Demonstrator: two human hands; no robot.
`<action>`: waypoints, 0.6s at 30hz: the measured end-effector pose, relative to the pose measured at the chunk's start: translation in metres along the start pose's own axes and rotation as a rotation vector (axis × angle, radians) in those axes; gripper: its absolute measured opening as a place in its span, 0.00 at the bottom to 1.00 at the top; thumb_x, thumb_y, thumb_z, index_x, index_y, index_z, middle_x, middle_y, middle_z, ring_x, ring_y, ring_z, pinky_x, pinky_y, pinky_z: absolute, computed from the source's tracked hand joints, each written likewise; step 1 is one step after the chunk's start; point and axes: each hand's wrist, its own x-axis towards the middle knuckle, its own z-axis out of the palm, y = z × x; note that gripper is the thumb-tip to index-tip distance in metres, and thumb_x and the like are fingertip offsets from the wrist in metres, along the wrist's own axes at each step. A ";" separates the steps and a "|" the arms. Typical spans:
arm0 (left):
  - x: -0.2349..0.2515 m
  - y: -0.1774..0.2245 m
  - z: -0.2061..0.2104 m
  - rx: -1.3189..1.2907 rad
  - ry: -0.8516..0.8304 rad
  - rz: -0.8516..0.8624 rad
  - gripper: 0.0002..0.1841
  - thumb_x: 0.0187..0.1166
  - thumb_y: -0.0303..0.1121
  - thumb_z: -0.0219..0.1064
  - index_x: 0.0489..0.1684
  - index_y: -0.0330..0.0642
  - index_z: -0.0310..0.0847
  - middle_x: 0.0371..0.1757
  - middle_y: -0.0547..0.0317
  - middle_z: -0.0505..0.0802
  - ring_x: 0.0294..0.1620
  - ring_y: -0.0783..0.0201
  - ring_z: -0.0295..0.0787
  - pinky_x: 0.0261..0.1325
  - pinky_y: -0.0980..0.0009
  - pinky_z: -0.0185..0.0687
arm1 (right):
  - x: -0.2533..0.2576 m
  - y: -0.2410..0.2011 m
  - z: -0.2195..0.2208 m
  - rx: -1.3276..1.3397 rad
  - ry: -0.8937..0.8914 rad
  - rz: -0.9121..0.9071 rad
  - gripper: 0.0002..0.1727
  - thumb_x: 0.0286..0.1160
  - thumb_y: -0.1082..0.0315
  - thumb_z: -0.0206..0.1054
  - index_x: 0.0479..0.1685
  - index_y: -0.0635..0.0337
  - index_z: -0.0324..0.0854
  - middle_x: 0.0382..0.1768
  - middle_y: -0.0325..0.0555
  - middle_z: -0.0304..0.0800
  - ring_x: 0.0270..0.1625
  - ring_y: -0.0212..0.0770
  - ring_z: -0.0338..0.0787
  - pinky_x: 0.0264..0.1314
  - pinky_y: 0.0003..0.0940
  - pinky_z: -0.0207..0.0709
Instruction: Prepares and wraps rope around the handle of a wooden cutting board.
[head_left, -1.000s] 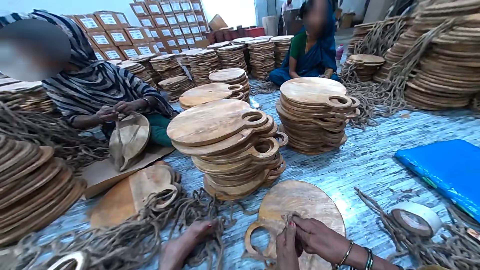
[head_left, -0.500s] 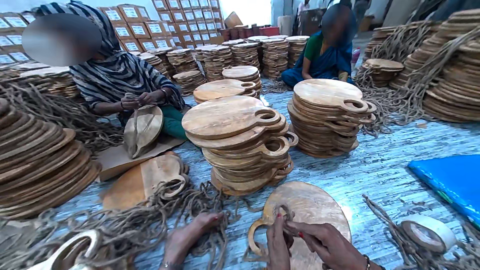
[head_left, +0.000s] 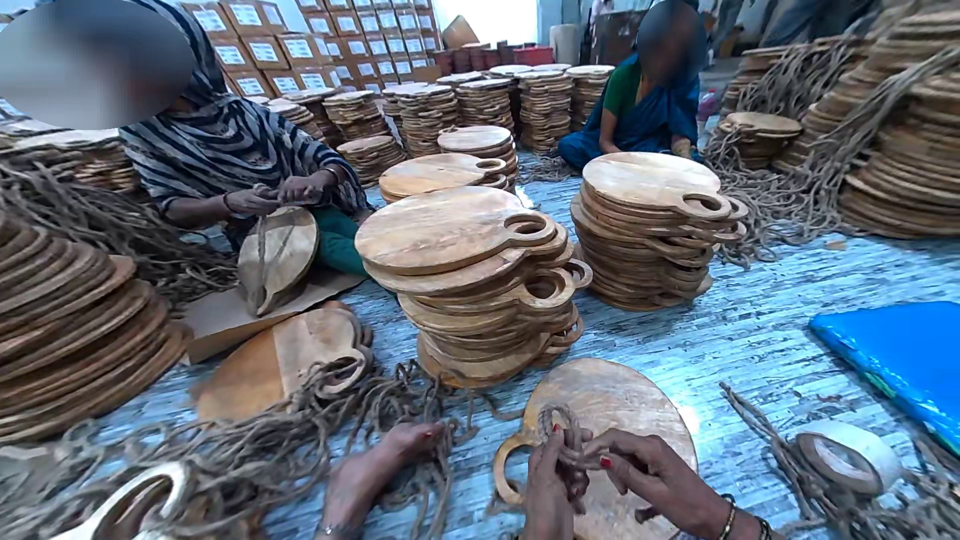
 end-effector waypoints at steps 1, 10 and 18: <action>0.001 0.002 -0.004 -0.038 -0.033 -0.027 0.26 0.95 0.32 0.33 0.37 0.37 0.80 0.22 0.67 0.87 0.12 0.81 0.71 0.17 0.86 0.66 | 0.001 0.004 -0.003 0.037 -0.007 0.002 0.16 0.85 0.68 0.56 0.58 0.70 0.82 0.23 0.31 0.78 0.22 0.17 0.70 0.27 0.14 0.66; -0.005 0.002 -0.014 -0.089 -0.212 -0.208 0.25 0.91 0.26 0.35 0.31 0.44 0.82 0.30 0.65 0.94 0.28 0.74 0.90 0.35 0.79 0.87 | 0.013 0.013 -0.027 -0.048 -0.013 0.006 0.11 0.82 0.75 0.60 0.48 0.75 0.87 0.42 0.51 0.91 0.41 0.30 0.89 0.49 0.27 0.85; -0.009 -0.005 -0.005 0.080 -0.265 -0.129 0.21 0.90 0.23 0.38 0.34 0.40 0.79 0.28 0.66 0.91 0.23 0.78 0.85 0.33 0.84 0.83 | 0.028 0.012 -0.024 -0.425 0.158 -0.214 0.08 0.74 0.70 0.70 0.41 0.64 0.93 0.42 0.52 0.96 0.53 0.56 0.91 0.65 0.61 0.71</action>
